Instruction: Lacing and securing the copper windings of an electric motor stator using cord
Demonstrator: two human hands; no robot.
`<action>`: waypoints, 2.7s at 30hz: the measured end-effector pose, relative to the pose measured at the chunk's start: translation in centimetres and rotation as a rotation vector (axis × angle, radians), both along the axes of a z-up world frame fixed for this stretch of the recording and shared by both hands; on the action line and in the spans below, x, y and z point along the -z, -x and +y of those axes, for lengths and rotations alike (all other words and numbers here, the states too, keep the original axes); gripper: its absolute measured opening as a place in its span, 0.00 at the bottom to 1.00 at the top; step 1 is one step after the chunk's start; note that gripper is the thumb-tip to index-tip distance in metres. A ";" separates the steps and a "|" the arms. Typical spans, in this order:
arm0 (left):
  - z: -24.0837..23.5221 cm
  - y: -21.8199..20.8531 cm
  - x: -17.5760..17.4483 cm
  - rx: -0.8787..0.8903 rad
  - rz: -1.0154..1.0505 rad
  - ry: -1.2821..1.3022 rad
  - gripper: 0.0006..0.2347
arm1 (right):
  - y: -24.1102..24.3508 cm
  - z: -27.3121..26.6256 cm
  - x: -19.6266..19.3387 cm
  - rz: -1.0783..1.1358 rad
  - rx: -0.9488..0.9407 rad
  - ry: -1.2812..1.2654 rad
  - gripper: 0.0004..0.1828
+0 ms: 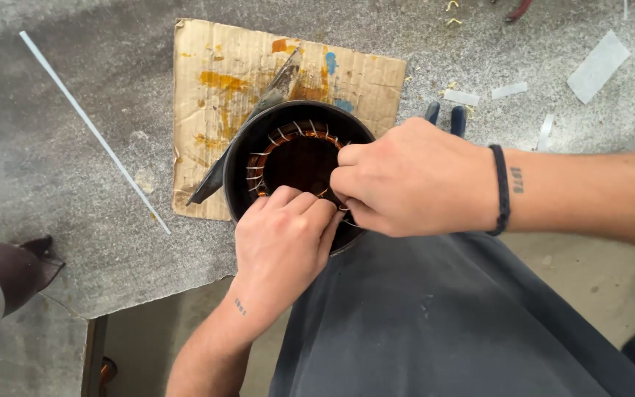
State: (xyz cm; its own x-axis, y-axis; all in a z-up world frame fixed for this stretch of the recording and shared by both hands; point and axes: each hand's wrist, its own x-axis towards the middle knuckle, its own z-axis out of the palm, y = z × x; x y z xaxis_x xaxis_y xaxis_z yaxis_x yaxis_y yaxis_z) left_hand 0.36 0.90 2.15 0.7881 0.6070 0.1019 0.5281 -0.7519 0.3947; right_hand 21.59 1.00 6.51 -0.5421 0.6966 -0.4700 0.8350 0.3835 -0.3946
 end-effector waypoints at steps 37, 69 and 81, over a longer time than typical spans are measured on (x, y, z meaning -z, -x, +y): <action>0.2 -0.2 -0.1 0.021 0.012 0.055 0.10 | 0.8 0.3 1.4 -0.033 -0.069 0.028 0.10; 0.7 -0.9 -0.8 0.073 0.079 0.164 0.12 | -0.5 4.5 -3.0 0.122 0.150 0.672 0.15; 1.8 -1.6 -2.0 0.115 0.129 0.326 0.07 | -1.4 2.5 -0.1 0.089 0.051 0.295 0.15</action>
State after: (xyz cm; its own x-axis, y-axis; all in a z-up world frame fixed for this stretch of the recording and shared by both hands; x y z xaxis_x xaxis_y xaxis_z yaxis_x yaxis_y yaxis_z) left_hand 1.94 2.67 4.11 0.8469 0.4978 -0.1871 0.5085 -0.6550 0.5589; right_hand 22.94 3.54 6.57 -0.5583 0.5642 -0.6083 0.8073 0.2002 -0.5552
